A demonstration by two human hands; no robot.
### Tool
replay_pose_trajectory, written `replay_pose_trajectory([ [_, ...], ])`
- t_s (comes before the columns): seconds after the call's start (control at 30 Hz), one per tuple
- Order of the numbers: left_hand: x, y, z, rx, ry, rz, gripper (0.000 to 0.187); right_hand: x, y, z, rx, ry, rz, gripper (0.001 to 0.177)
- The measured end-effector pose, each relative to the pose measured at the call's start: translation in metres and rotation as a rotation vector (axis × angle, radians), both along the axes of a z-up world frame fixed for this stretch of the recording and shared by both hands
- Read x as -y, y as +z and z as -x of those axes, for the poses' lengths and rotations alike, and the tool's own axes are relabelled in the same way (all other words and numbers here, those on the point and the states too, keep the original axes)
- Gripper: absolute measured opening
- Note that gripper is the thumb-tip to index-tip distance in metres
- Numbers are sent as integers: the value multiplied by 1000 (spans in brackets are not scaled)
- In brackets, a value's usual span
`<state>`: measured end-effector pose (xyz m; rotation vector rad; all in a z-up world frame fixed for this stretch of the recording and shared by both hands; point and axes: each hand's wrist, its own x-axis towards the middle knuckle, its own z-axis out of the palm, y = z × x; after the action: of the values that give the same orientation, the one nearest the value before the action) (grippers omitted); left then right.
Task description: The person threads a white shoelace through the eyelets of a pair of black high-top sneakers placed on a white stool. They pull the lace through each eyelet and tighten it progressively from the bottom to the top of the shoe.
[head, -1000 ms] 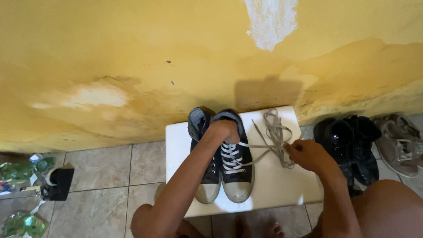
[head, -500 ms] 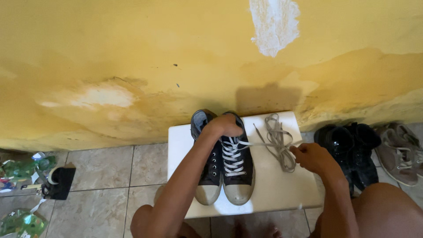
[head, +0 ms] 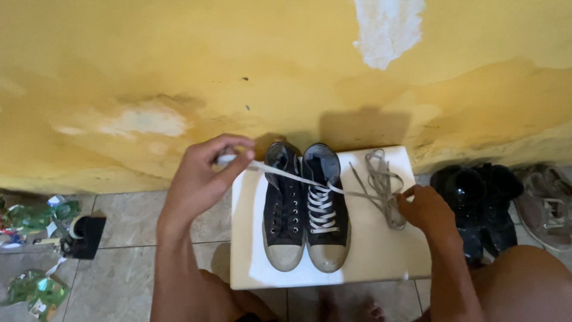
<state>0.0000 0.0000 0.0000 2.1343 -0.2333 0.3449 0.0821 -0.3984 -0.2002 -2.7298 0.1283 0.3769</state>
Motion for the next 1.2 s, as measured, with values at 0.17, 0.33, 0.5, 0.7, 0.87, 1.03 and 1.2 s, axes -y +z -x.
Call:
replay_pose_trajectory([
  [0.17,16,-15,44,-501,56,-29,25,-72,30,35,338,149,-535,37],
  [0.33,31,-37,83,-233,-186,55,32,-159,49,101,317,653,-896,46],
  [0.5,0,-44,105,-287,-81,-91,20,-153,45,112,74,550,-676,17],
  [0.7,-35,-68,132,-450,57,-71,17,-97,31,75,-96,487,-759,29],
  [0.87,-45,-101,140,-123,89,-200,15,-67,32,55,-145,327,-701,35],
  [1.03,-42,-145,137,-657,250,-237,20,-68,45,58,-289,417,-583,34],
  [1.2,-35,-189,108,-529,313,426,24,-83,71,73,-525,581,-324,36],
])
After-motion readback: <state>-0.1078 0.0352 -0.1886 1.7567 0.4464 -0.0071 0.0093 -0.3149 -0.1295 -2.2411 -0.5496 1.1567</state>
